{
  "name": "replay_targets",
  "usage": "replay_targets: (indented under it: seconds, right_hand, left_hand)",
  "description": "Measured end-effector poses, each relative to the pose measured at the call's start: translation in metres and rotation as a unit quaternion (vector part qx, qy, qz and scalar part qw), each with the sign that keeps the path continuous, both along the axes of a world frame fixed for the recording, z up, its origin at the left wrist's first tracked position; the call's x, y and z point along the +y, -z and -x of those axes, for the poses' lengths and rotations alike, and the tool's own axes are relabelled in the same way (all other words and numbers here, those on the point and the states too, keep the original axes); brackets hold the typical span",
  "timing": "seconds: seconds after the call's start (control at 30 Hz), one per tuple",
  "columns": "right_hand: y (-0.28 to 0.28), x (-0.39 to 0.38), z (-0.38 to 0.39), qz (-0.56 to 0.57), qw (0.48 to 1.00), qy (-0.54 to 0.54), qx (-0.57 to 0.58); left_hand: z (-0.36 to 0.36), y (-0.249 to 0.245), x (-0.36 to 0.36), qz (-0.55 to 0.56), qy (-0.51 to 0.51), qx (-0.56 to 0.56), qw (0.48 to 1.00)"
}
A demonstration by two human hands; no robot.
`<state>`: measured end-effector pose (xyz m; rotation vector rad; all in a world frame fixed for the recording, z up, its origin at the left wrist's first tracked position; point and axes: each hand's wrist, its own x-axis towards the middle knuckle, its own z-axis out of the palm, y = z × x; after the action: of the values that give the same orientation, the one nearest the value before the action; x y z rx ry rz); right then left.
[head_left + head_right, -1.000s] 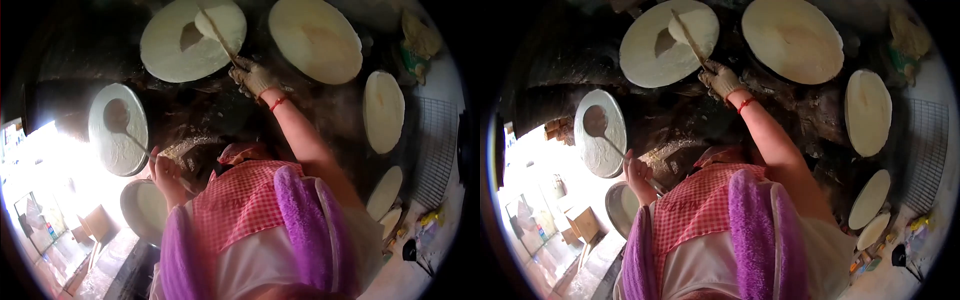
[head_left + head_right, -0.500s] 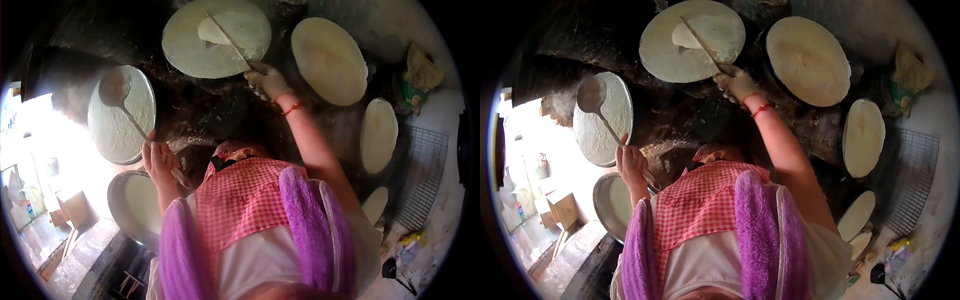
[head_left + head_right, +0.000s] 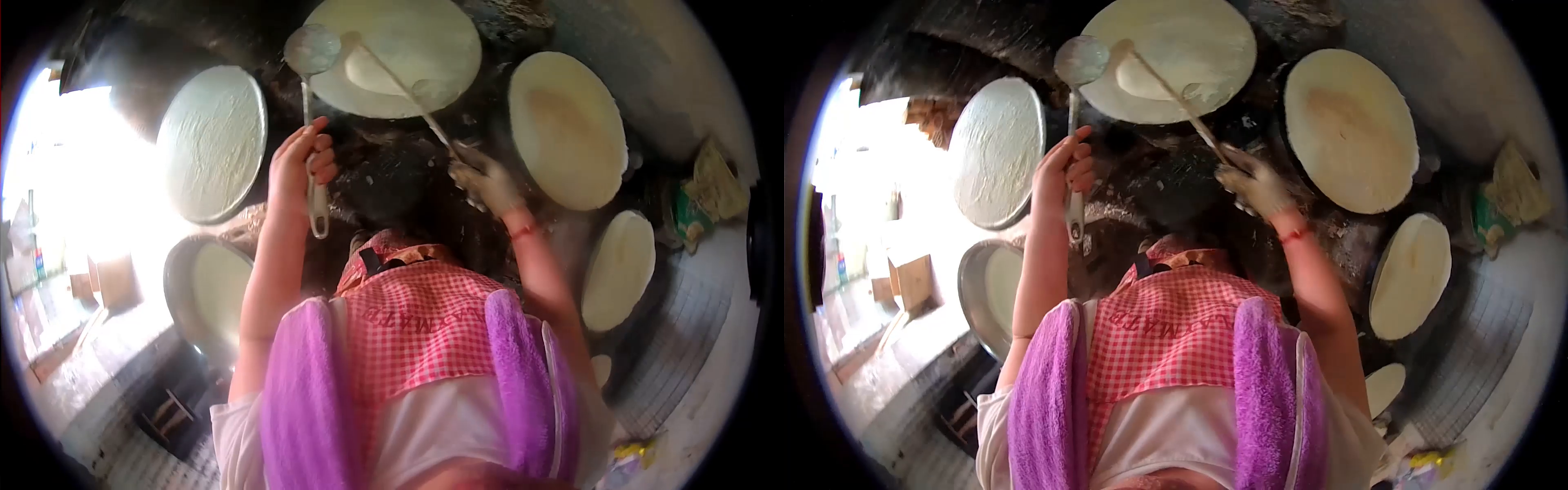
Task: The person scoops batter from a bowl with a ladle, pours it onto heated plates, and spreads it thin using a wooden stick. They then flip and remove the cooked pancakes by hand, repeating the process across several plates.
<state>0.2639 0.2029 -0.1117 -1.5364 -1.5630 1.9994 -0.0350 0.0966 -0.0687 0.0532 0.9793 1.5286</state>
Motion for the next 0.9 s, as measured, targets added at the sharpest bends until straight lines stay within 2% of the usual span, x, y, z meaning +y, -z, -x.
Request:
replay_targets:
  seconds: [0.07, 0.1, 0.13, 0.17, 0.2, 0.27, 0.3, 0.33, 0.4, 0.43, 0.47, 0.5, 0.53, 0.57, 0.63, 0.67, 0.7, 0.73, 0.77, 0.8, 0.83, 0.87, 0.9]
  right_hand:
    - [0.041, -0.008, -0.028, -0.095, 0.985, 0.084, 0.114]
    - [0.068, -0.001, -0.035, 0.072, 0.954, 0.173, 0.235]
    - [0.084, 0.004, -0.034, 0.244, 0.874, 0.258, 0.332]
    - [0.076, -0.001, -0.012, 0.135, 0.931, 0.238, 0.242]
    - [0.072, -0.007, 0.011, 0.071, 0.960, 0.159, 0.219]
    - [0.074, -0.018, 0.043, 0.081, 0.947, 0.139, 0.278]
    - [0.069, -0.022, 0.053, 0.005, 0.971, 0.102, 0.215]
    - [0.090, -0.020, 0.069, -0.042, 0.947, 0.092, 0.305]
    - [0.085, -0.018, 0.052, -0.041, 0.988, -0.037, 0.143]
    - [0.086, -0.015, 0.046, 0.050, 0.973, -0.006, 0.224]
    - [0.082, -0.011, 0.029, 0.301, 0.862, 0.094, 0.396]
    - [0.060, -0.020, 0.024, 0.184, 0.905, 0.122, 0.363]
    - [0.044, -0.024, 0.020, 0.059, 0.934, 0.148, 0.319]
    - [0.041, -0.014, 0.013, 0.022, 0.951, 0.149, 0.270]
    - [0.039, 0.001, 0.014, -0.008, 0.964, 0.194, 0.183]
    - [0.041, 0.006, 0.031, -0.004, 0.963, 0.226, 0.150]
    - [0.041, 0.001, 0.050, -0.114, 0.970, 0.202, 0.076]
    - [0.029, -0.007, 0.067, -0.111, 0.986, 0.123, -0.025]
    - [0.031, -0.016, 0.077, -0.217, 0.975, 0.020, 0.041]
    - [0.036, -0.023, 0.081, -0.215, 0.975, 0.030, 0.037]
    - [0.041, -0.029, 0.082, -0.184, 0.982, -0.015, 0.028]
    - [0.043, -0.032, 0.079, -0.152, 0.986, -0.057, 0.019]
    - [0.031, -0.034, 0.066, -0.057, 0.995, -0.010, 0.085]
  left_hand:
    - [-0.023, 0.008, -0.007, -0.005, -0.019, -0.011, 1.000]
    - [-0.042, -0.001, -0.007, 0.013, -0.040, -0.005, 0.999]
    - [-0.064, -0.010, -0.003, 0.031, -0.059, -0.001, 0.998]
    - [-0.076, -0.006, 0.000, 0.016, -0.070, -0.020, 0.997]
    - [-0.085, -0.002, 0.004, 0.000, -0.072, -0.042, 0.997]
    - [-0.103, -0.013, 0.012, -0.023, -0.068, -0.075, 0.995]
    - [-0.109, -0.026, 0.016, -0.015, -0.074, -0.103, 0.992]
    - [-0.101, -0.023, 0.021, -0.011, -0.085, -0.122, 0.989]
    - [-0.078, 0.008, 0.025, -0.064, -0.078, -0.307, 0.946]
    - [-0.062, -0.013, 0.023, -0.052, -0.112, -0.379, 0.917]
    - [-0.037, -0.018, 0.017, -0.072, -0.086, -0.508, 0.854]
    - [-0.025, -0.026, 0.006, -0.108, -0.084, -0.591, 0.795]
    - [-0.017, -0.019, -0.008, -0.160, -0.018, -0.560, 0.813]
    - [-0.013, -0.017, -0.022, -0.179, 0.025, -0.570, 0.802]
    - [-0.006, -0.014, -0.042, -0.223, 0.063, -0.373, 0.898]
    - [0.001, -0.014, -0.045, -0.232, 0.071, -0.300, 0.923]
    - [0.009, -0.018, -0.043, -0.211, 0.058, -0.311, 0.925]
    - [0.017, -0.025, -0.040, -0.192, 0.044, -0.319, 0.927]
    - [0.027, -0.035, -0.035, -0.176, 0.039, -0.348, 0.920]
    - [0.038, -0.043, -0.030, -0.158, 0.033, -0.376, 0.912]
    - [0.045, -0.049, -0.027, -0.143, 0.038, -0.342, 0.928]
    - [0.051, -0.051, -0.026, -0.130, 0.060, -0.264, 0.954]
    - [0.058, -0.058, -0.031, -0.155, 0.090, -0.235, 0.955]
